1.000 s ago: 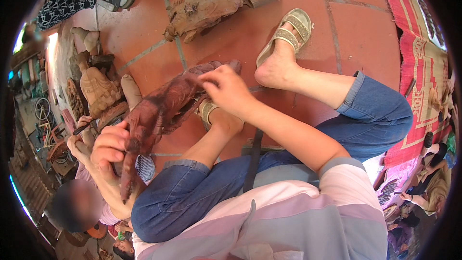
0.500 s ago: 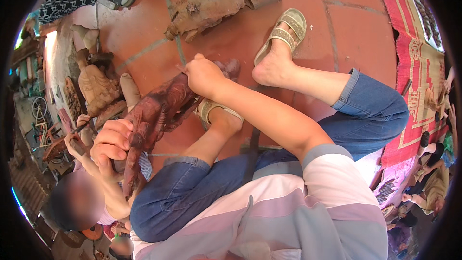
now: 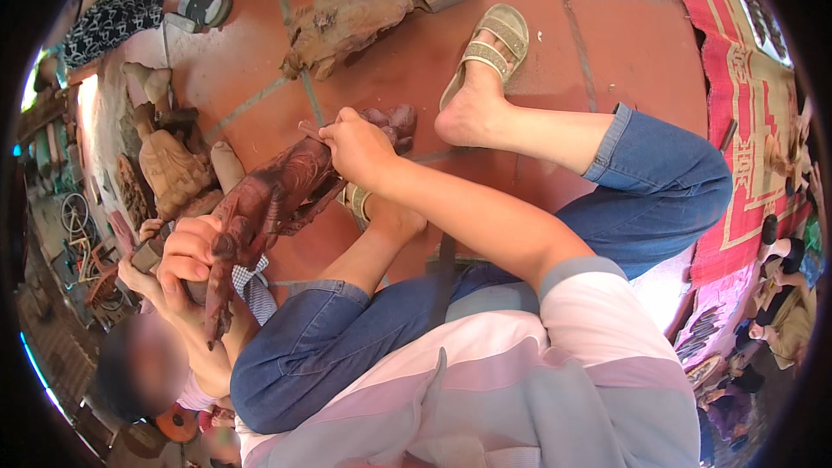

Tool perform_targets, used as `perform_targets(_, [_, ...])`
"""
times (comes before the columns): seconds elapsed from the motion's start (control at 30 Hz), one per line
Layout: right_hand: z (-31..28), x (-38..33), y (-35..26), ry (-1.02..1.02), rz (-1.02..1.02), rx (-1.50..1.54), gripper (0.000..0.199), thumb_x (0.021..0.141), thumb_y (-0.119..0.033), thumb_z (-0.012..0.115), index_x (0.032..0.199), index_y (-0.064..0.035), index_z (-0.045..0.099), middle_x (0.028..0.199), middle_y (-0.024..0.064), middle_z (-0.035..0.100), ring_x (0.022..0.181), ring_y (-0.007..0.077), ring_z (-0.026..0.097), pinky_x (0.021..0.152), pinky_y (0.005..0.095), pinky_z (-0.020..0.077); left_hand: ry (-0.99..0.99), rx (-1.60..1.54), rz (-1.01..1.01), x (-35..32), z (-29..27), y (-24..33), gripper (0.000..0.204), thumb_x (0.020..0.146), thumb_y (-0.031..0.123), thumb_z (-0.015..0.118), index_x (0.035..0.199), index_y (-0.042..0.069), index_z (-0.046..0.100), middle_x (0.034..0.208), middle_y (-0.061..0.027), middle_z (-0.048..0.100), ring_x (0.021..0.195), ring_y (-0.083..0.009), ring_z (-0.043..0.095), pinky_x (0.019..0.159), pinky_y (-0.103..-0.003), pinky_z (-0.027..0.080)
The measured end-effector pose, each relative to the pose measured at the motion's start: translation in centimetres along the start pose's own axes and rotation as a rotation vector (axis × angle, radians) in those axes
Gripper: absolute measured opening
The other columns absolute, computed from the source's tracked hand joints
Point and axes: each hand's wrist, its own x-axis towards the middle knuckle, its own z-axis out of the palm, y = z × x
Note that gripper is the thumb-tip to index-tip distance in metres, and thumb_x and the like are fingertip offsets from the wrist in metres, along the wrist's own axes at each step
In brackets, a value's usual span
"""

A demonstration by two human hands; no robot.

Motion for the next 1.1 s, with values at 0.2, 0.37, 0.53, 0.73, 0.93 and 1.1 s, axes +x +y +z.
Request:
perform_targets(0.2, [0.9, -3.0, -0.3, 0.056, 0.051, 0.251, 0.016, 0.084, -0.009, 0.06, 0.097, -0.0046, 0.067, 0.089, 0.0144, 0.055, 0.082, 0.0312, 0.057, 0.071, 0.0376, 0.0455, -0.016, -0.015, 0.006, -0.7, -0.3, 0.1, 0.041, 0.094, 0.027, 0.031, 0.074, 0.002, 0.056, 0.076, -0.0165, 0.058, 0.071, -0.0284, 0.053, 0.07, -0.046, 0.046])
perform_targets(0.37, [1.3, -2.0, -0.2, 0.066, 0.094, 0.331, 0.014, 0.083, -0.009, 0.061, 0.095, -0.0048, 0.067, 0.087, 0.0136, 0.056, 0.082, 0.0306, 0.058, 0.072, 0.0378, 0.0454, 0.007, 0.036, -0.022, -0.4, -0.4, 0.2, 0.041, 0.094, 0.028, 0.031, 0.074, 0.003, 0.056, 0.075, -0.0157, 0.057, 0.071, -0.0281, 0.053, 0.07, -0.046, 0.046])
perform_targets(0.53, [0.5, -2.7, -0.6, 0.091, 0.204, 0.417, 0.011, 0.082, -0.008, 0.062, 0.092, -0.0046, 0.066, 0.083, 0.0123, 0.055, 0.077, 0.0263, 0.057, 0.07, 0.0346, 0.0455, 0.077, 0.004, -0.031, -0.9, 0.4, -0.1, 0.041, 0.094, 0.028, 0.03, 0.074, 0.003, 0.056, 0.075, -0.0157, 0.057, 0.071, -0.0281, 0.053, 0.07, -0.046, 0.046])
perform_targets(0.73, [2.0, -2.8, 0.1, 0.142, 0.185, 0.48, 0.011, 0.081, -0.01, 0.065, 0.09, -0.0044, 0.068, 0.08, 0.0108, 0.054, 0.072, 0.0228, 0.056, 0.065, 0.0326, 0.0443, 0.055, 0.002, -0.014, -1.2, 0.0, 0.4, 0.042, 0.095, 0.028, 0.029, 0.077, 0.003, 0.057, 0.078, -0.0164, 0.058, 0.071, -0.0287, 0.053, 0.071, -0.046, 0.046])
perform_targets(0.93, [1.7, -3.1, -0.2, 0.129, 0.129, 0.515, 0.015, 0.082, -0.013, 0.064, 0.095, -0.0053, 0.069, 0.082, 0.0093, 0.055, 0.075, 0.0179, 0.056, 0.066, 0.0296, 0.0451, 0.056, -0.007, -0.038, -1.1, -0.1, 0.1, 0.041, 0.095, 0.028, 0.029, 0.077, 0.003, 0.057, 0.078, -0.0156, 0.057, 0.072, -0.0282, 0.053, 0.071, -0.046, 0.045])
perform_targets(1.1, [1.4, -0.9, 0.4, 0.062, 0.149, 0.363, 0.016, 0.08, -0.015, 0.066, 0.092, -0.0057, 0.069, 0.08, 0.0089, 0.055, 0.073, 0.0197, 0.058, 0.065, 0.0304, 0.0447, 0.038, -0.002, -0.032, -0.8, -0.1, -0.1, 0.04, 0.094, 0.028, 0.03, 0.076, 0.004, 0.056, 0.077, -0.0152, 0.057, 0.072, -0.0274, 0.052, 0.072, -0.046, 0.044])
